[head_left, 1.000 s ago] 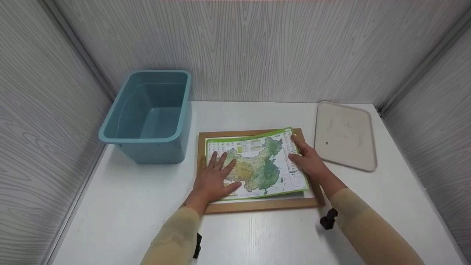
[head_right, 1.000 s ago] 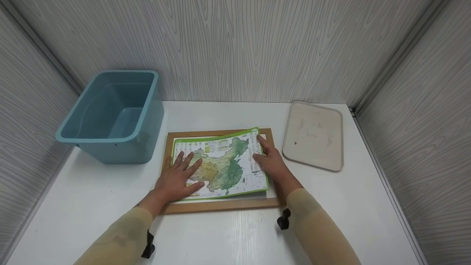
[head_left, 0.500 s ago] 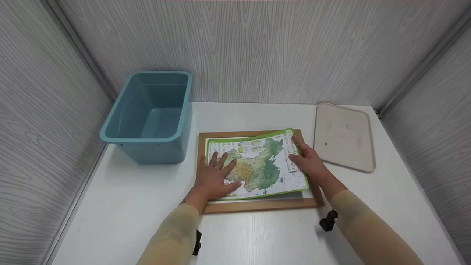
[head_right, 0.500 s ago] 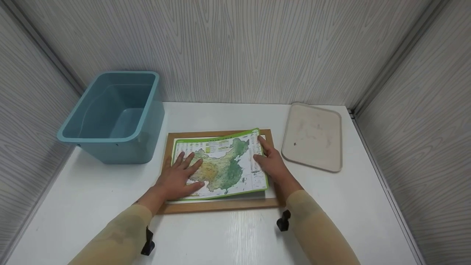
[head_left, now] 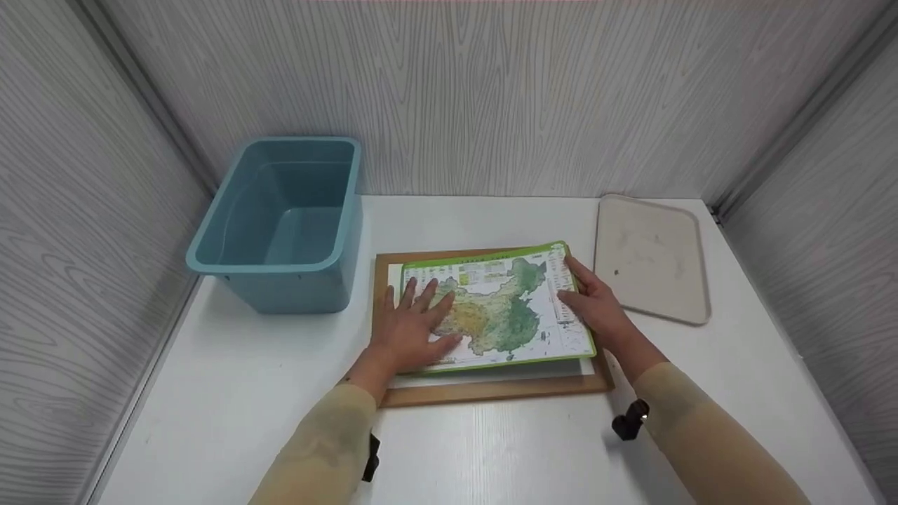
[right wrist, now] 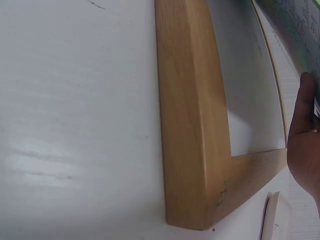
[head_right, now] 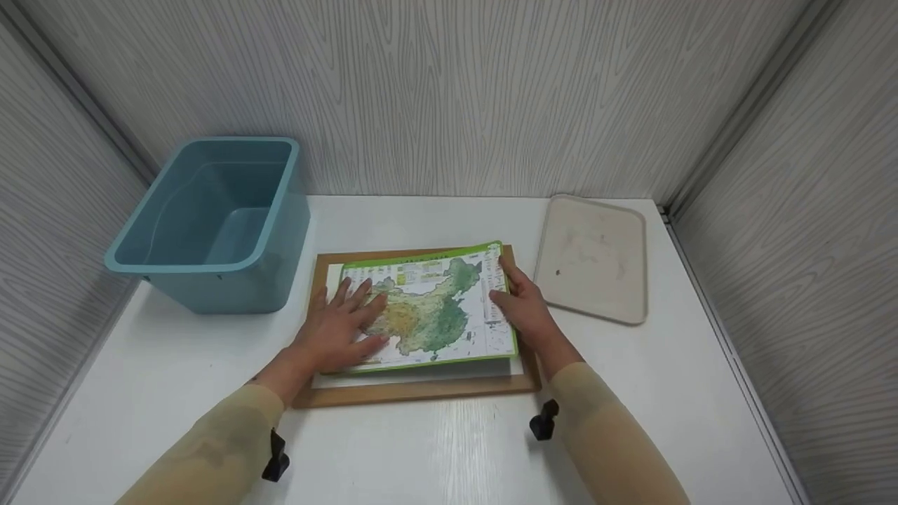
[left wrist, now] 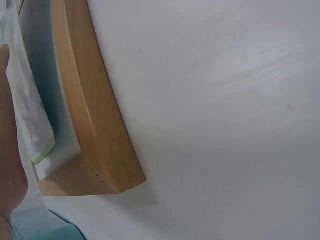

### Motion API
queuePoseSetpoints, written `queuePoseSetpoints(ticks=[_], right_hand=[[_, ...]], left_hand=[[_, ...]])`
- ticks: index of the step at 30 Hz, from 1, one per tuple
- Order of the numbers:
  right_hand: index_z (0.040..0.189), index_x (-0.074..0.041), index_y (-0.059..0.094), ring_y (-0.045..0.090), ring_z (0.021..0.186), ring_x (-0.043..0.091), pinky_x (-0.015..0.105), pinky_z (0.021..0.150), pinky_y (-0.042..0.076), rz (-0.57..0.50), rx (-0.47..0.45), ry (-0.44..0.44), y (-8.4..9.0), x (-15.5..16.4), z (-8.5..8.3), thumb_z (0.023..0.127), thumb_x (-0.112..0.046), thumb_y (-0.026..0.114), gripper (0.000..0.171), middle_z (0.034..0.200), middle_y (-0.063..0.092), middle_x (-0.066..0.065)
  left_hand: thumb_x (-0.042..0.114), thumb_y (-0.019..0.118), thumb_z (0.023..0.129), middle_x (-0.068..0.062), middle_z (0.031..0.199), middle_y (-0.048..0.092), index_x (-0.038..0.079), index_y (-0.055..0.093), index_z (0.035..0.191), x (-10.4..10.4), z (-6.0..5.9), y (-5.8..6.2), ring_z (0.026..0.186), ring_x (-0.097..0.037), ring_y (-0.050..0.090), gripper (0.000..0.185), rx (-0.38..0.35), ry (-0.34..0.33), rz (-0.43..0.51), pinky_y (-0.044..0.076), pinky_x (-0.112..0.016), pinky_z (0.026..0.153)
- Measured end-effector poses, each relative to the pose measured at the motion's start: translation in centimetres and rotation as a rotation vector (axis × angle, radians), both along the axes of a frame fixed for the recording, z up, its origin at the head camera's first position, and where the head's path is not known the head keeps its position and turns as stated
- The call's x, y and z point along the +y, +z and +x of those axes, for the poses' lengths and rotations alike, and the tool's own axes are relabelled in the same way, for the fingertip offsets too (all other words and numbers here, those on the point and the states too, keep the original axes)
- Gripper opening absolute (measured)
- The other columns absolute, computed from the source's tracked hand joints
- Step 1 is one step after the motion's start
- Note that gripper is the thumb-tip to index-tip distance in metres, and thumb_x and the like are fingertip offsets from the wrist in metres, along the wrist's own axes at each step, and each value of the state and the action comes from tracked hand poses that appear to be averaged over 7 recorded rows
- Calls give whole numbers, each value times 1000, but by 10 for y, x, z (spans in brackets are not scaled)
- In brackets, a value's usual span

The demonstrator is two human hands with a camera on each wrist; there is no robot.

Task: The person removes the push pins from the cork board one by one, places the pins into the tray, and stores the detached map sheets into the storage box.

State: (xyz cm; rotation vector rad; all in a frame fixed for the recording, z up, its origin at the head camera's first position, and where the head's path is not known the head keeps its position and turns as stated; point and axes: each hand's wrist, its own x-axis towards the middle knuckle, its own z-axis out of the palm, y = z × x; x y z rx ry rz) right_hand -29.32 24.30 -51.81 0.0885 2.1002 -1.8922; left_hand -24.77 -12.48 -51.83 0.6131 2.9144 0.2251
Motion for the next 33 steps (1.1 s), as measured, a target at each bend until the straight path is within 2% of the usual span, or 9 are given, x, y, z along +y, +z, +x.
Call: queuePoseSetpoints(ticks=[7,13,24,28,33], right_hand=[[170,-33,26,65,122,24,29,93,57,-42,2,-9,3,3,-1,108,-13,63,75,170,37,5],[170,-34,25,65,125,23,31,94,58,-74,-3,-14,9,6,0,108,-14,63,75,169,38,6],[171,-31,24,64,125,21,30,94,58,-141,10,-28,9,11,-4,109,-10,61,75,170,37,8],[171,-28,23,63,126,18,28,94,57,-132,18,-29,9,13,-4,109,-12,61,74,173,32,8],[171,-32,24,64,126,19,27,95,57,-108,4,-49,13,17,-5,109,-15,61,74,173,32,6]], left_hand=[[78,32,102,-3,178,11,34,21,171,-3,-4,12,163,-41,6,82,51,-16,-26,7,-69,125],[75,38,103,-5,178,13,32,23,171,-7,-7,27,162,-43,8,82,77,-23,21,9,-70,124],[76,36,103,-5,179,8,31,20,172,-20,-17,61,163,-39,1,84,156,-21,-13,2,-66,126],[75,38,103,-5,179,7,31,21,171,-26,-20,72,163,-38,-1,83,175,-11,24,-1,-65,126],[75,37,103,-4,178,6,31,19,172,-33,-25,87,163,-37,-4,84,189,11,17,-2,-66,126]])
